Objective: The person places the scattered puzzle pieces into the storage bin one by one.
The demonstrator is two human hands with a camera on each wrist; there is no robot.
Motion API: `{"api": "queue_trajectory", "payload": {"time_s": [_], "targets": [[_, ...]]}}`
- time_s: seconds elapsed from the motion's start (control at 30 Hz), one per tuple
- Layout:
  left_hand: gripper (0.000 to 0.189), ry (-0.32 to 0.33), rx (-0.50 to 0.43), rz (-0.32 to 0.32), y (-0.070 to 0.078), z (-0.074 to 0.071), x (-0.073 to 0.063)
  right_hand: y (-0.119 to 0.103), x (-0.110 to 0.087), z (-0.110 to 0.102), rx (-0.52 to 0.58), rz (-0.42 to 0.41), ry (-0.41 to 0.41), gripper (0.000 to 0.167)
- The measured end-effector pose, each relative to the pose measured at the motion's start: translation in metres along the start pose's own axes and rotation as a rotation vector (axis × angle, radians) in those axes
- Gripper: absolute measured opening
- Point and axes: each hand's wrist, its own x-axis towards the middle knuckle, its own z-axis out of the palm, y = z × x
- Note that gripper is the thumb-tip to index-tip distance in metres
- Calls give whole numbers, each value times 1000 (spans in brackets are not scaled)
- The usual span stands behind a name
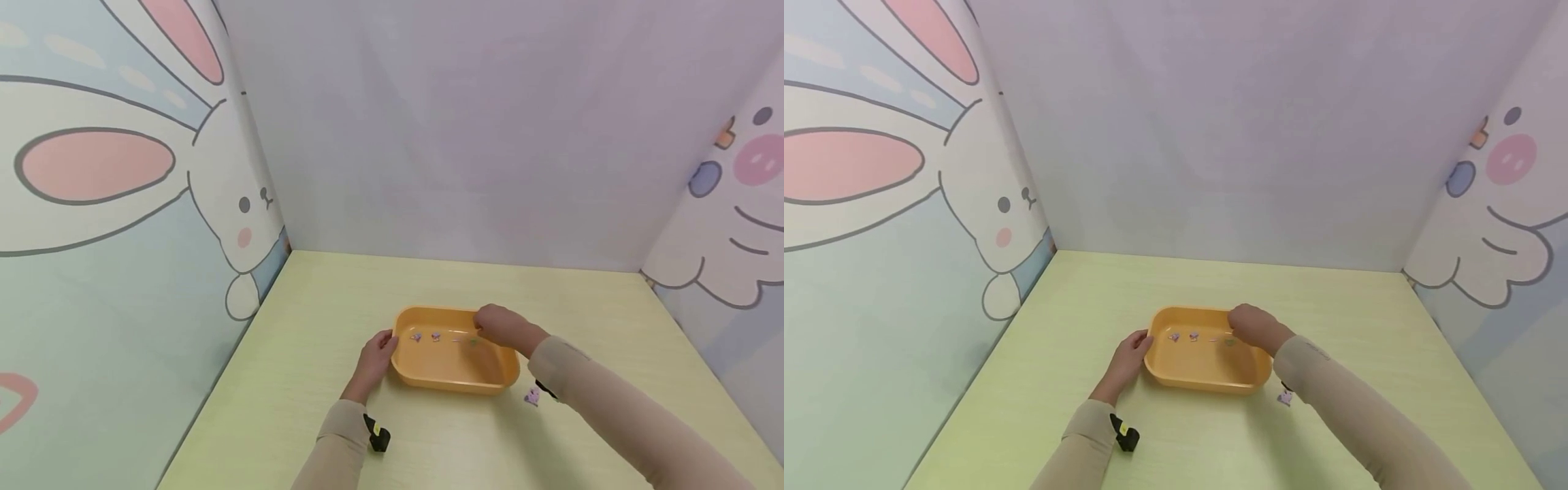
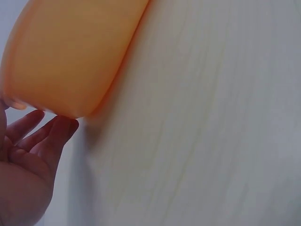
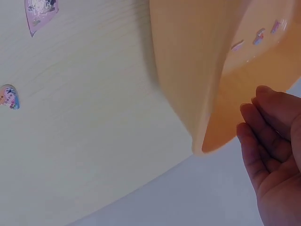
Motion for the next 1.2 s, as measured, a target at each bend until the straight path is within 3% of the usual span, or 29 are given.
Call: {"api": "queue_trajectory", "payload": {"time_s": [0.33,0.5,0.87,1.2], "targets": [[45,-2,4,-21,-2,1,0,-2,-21,-8,23,0,36,9],[43,2,5,-14,-1,1,1,-3,-36,-13,83,40,54,3],[43,6,-6,-17,-1,0,2,2,-76,-19,141,68,120,10],[44,8,-5,-20,-2,1,3,6,-101,-13,143,59,156,11]]}}
